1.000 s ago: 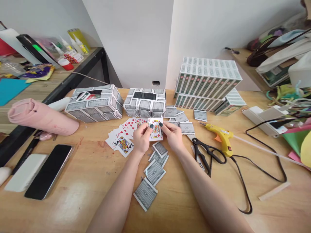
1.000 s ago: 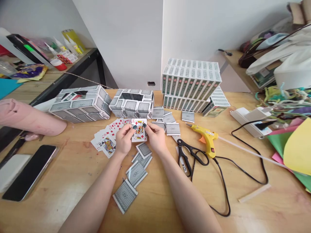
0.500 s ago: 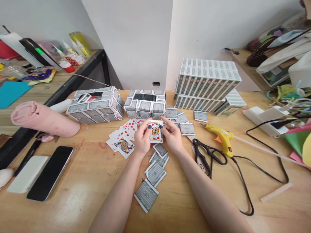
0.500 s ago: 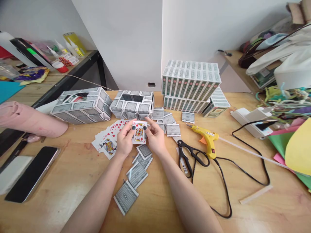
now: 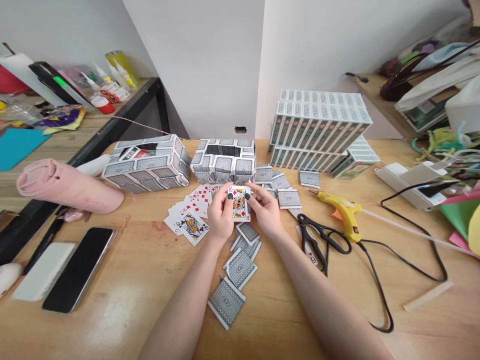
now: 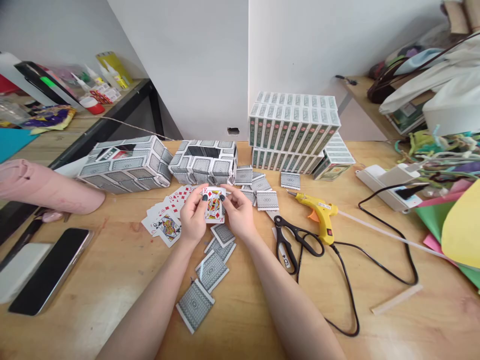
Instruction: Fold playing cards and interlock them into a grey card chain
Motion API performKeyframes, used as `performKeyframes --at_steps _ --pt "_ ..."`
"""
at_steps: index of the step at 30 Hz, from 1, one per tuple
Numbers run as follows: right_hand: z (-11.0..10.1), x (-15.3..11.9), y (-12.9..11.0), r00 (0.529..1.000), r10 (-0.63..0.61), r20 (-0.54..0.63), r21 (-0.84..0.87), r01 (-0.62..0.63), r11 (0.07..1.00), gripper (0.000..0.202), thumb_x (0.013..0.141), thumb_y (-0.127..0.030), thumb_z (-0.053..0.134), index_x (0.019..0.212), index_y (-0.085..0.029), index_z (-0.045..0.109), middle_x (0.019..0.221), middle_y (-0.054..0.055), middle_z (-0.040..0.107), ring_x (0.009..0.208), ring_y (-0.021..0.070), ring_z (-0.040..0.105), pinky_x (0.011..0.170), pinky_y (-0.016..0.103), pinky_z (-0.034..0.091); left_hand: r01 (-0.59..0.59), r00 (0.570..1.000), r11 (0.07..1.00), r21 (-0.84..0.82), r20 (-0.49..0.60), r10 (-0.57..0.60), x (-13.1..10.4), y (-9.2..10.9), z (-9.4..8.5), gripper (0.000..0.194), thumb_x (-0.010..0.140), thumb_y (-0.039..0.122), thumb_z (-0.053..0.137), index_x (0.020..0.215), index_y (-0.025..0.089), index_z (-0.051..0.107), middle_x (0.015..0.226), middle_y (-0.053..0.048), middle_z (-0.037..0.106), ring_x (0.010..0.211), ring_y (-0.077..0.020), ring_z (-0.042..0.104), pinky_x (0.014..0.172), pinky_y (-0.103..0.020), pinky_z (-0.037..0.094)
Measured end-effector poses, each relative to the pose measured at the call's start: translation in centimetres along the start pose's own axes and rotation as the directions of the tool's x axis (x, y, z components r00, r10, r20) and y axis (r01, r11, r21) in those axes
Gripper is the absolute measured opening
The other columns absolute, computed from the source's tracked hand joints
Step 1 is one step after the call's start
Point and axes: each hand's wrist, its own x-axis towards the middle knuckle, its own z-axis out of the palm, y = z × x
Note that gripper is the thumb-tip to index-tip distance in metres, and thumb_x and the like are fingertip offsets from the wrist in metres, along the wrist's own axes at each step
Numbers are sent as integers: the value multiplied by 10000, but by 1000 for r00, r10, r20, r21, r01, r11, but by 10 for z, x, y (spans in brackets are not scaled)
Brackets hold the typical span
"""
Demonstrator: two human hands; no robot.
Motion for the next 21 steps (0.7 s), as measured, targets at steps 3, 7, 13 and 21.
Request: performKeyframes --at_steps 3,7,13,21 --pt "0 0 -1 1000 2 8 -10 -2 1000 352 746 -351 637 1063 -200 611 640 -29 479 572 115 438 560 255 395 19 1000 1000 -20 4 -19 0 0 0 358 862 296 483 1195 185 553 739 -14 557 658 -125 499 631 -243 418" --pt "0 -1 -4 1000 10 12 -14 -10 1000 348 748 -351 636 1059 -198 609 636 -32 481 568 113 439 555 252 389 40 999 998 -47 -1 -40 1 2 0 340 846 284 498 1161 177 570 692 2 529 600 -107 464 586 -226 400" --pt "1 -2 -6 1000 14 9 -18 -14 1000 335 747 -345 637 1047 -198 617 632 -33 487 572 115 447 567 256 394 69 998 991 -115 0 -69 2 4 1 327 829 289 505 1123 170 581 638 14 510 552 -99 450 536 -217 389" --pt "-1 -2 -4 999 22 27 -3 -22 1000 322 750 -326 641 1045 -197 623 626 -39 485 572 102 456 565 242 400 102 995 984 -144 14 -102 1 6 0 314 821 281 507 1105 167 580 645 12 530 538 -94 448 513 -210 378"
